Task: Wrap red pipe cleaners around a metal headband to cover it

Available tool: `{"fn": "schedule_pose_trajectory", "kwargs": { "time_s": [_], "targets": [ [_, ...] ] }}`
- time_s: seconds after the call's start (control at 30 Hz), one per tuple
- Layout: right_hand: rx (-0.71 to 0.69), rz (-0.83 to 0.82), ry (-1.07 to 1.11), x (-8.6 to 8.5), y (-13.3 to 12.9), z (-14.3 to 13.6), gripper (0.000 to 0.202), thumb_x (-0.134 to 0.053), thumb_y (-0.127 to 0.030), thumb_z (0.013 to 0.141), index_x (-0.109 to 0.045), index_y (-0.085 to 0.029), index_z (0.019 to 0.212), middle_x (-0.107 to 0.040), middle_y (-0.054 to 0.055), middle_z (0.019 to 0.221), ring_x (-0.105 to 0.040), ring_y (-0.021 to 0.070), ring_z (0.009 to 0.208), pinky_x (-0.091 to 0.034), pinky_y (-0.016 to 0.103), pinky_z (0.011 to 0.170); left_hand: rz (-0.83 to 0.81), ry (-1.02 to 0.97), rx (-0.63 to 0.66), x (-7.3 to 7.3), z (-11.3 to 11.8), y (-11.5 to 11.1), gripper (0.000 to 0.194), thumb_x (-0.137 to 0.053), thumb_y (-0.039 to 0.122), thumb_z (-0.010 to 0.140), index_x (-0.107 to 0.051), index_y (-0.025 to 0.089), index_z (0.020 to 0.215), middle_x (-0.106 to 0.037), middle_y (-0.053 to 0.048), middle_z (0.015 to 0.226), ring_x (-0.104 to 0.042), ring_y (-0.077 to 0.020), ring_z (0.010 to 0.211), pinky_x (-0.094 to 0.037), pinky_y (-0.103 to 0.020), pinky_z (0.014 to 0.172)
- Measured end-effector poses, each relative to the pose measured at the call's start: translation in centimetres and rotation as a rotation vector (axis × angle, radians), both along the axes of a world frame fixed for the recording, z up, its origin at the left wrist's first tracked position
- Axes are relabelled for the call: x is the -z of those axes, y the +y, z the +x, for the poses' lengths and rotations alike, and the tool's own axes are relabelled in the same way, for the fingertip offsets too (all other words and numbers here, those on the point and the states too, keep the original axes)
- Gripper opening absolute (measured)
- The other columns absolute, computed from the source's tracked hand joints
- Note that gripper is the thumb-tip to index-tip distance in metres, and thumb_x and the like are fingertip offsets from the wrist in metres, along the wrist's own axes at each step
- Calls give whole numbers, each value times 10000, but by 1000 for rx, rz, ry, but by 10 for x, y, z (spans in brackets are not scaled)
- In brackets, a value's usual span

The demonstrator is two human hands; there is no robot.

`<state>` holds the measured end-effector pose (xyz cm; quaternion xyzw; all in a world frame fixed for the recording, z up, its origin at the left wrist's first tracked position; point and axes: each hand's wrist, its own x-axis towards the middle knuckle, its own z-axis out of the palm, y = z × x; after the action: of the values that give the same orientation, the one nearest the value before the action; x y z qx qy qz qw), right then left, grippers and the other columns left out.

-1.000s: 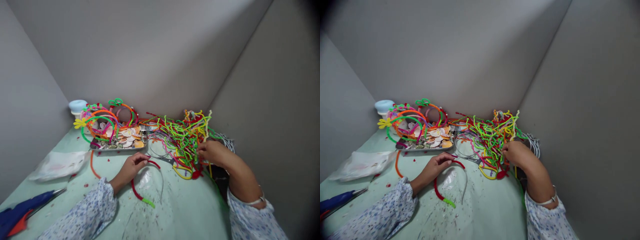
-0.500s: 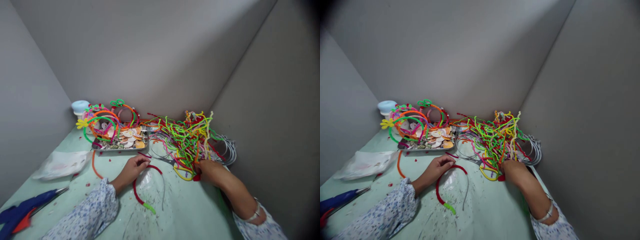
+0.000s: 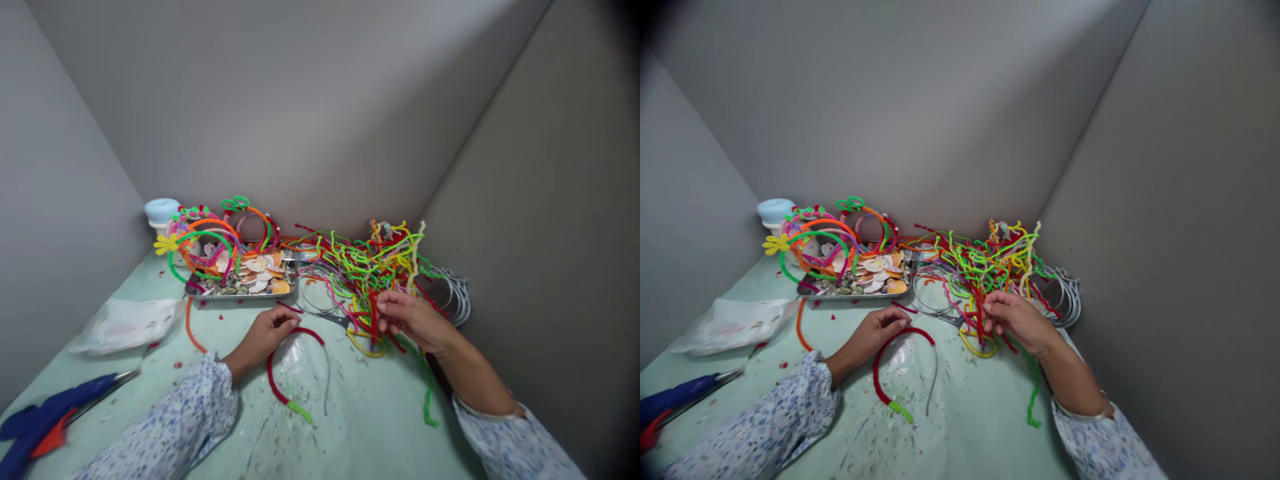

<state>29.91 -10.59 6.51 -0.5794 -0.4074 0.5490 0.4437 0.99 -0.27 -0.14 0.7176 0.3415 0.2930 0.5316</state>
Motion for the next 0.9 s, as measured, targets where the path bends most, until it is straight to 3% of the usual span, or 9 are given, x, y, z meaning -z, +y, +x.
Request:
{"fn": "schedule_pose_trajectory", "kwargs": {
  "time_s": [0.13,0.27,0.33,0.5,0.6,0.7,0.8,0.9],
  "targets": [
    [121,9,-39,17,24,-12,162,-637,-291,702,-524,-184,747,-664,17,716,-589,108,563,-383,192,471,2,13,14,1,0,0,213,-555,344,819,-656,159,844,-650,-42,825,-568,-172,795,-429,-259,732],
    [144,91,-308,11,33,-21,115,-594,-287,746,-532,-196,781,-634,-12,697,-593,121,620,-443,221,564,3,25,18,3,-1,2,229,-548,357,825,-650,155,857,-655,-43,838,-573,-171,795,-434,-262,734],
    [47,119,-460,5,30,-26,121,-591,-296,757,-556,-201,824,-618,-20,718,-576,125,630,-445,233,590,-4,30,18,3,-1,2,227,-549,354,826,-648,153,860,-657,-43,843,-574,-169,794,-436,-264,740],
    [-439,167,-969,4,9,-45,177,-643,-236,729,-661,-203,902,-624,25,827,-561,159,737,-404,252,661,-10,41,15,1,-1,2,216,-557,338,821,-651,147,856,-661,-45,847,-577,-167,797,-439,-265,745],
    [-536,161,-1096,16,1,-59,207,-659,-252,742,-674,-212,944,-615,56,945,-577,174,823,-387,250,700,-12,36,15,1,0,3,214,-559,335,817,-654,145,851,-662,-46,840,-578,-165,788,-442,-265,734],
    [-561,130,-1141,22,1,-68,127,-590,-258,805,-691,-192,845,-628,62,889,-585,161,766,-373,236,652,-17,32,11,2,0,3,214,-564,335,813,-653,144,849,-661,-45,830,-578,-163,778,-444,-264,729],
    [-557,167,-1116,16,8,-62,153,-548,-217,816,-697,-196,794,-662,45,811,-592,153,743,-374,223,646,-18,30,9,3,0,4,207,-565,329,812,-654,145,844,-663,-45,831,-579,-161,782,-441,-263,735],
    [-327,151,-1197,3,20,-47,179,-516,-242,834,-689,-195,820,-688,45,818,-602,159,729,-375,228,630,-17,19,23,3,-1,4,202,-563,322,813,-655,146,850,-665,-48,847,-582,-164,799,-441,-266,751]
  ]
}}
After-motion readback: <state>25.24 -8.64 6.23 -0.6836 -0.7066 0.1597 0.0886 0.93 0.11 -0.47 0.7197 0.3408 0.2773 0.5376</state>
